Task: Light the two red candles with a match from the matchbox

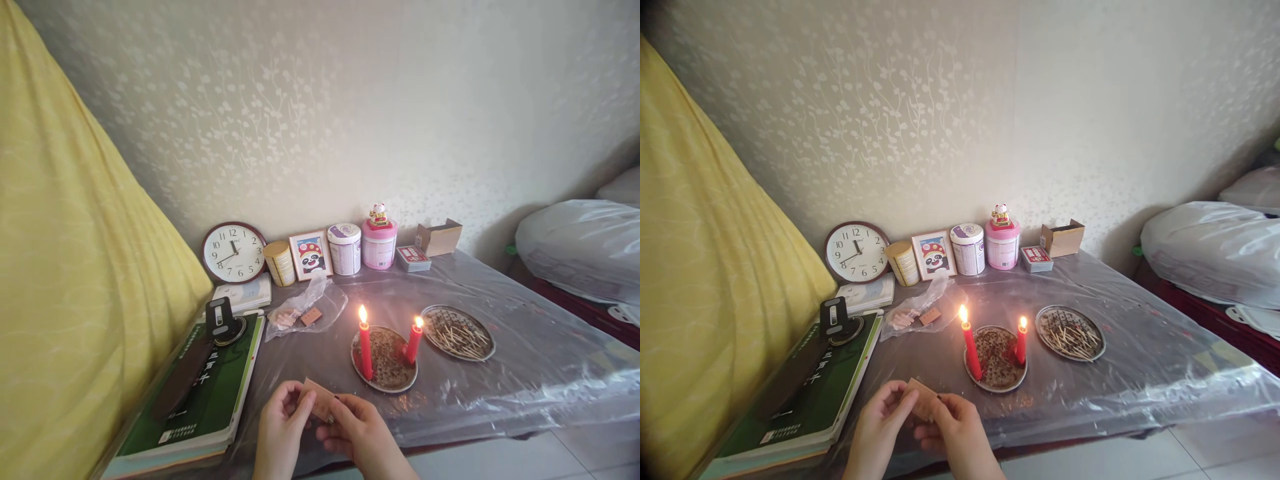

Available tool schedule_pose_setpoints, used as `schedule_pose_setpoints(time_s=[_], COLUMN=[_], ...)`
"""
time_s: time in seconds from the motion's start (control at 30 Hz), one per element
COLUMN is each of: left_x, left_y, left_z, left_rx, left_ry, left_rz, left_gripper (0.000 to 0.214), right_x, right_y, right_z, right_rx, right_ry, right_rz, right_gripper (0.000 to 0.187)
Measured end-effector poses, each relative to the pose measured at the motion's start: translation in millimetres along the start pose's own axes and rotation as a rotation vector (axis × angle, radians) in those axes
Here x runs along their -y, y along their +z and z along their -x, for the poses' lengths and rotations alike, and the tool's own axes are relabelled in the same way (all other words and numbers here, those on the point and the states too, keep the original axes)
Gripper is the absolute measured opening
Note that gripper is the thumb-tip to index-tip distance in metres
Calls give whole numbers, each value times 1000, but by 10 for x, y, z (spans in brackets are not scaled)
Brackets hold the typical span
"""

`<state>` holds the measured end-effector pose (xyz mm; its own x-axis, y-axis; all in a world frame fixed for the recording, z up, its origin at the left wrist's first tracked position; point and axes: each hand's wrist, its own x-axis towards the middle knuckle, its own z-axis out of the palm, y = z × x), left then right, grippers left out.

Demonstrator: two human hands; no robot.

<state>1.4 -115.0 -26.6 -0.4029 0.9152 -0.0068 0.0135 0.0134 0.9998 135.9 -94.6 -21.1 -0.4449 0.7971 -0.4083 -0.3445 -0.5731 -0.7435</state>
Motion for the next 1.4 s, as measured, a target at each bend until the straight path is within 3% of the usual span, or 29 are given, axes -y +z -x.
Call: schedule_pose_setpoints(time_s=[0.1, 0.2, 0.3, 0.37, 0.57, 0.8, 0.9, 1.0, 1.13, 1.2, 1.4], left_x=[8, -29, -50, -31, 29, -93, -78, 4, 64, 49, 19], left_y=[-1, 34, 72, 82, 61, 39, 54, 78, 82, 77, 104], left_z=[-10, 39, 94, 105, 70, 63, 63, 62, 57, 58, 84], left_rx=[-60, -11, 49, 63, 5, -146, -136, -10, 37, 29, 74], left_ry=[-51, -105, -184, -205, -139, -127, -169, -211, -143, -104, -70], left_rz=[137, 211, 248, 292, 325, 376, 399, 383, 291, 230, 156], left_gripper=[39, 52, 46, 37, 22, 26, 31, 33, 26, 26, 25], right_x=[-3, 9, 35, 49, 45, 69, 91, 83, 95, 122, 145], right_y=[-25, -16, 12, 25, 47, 56, 29, -33, -115, -126, -121], right_z=[-17, 12, 65, 88, 70, 70, 60, 36, 76, 126, 170], right_rx=[-18, 103, 229, 245, 193, 82, 75, 20, -149, -131, -90], right_ry=[-78, -6, 84, 89, 61, 46, -11, -126, -473, -591, -626], right_rz=[116, 51, -23, -15, 114, 197, 257, 349, 728, 938, 1247], right_gripper=[53, 47, 43, 43, 46, 41, 37, 35, 19, 9, 17])
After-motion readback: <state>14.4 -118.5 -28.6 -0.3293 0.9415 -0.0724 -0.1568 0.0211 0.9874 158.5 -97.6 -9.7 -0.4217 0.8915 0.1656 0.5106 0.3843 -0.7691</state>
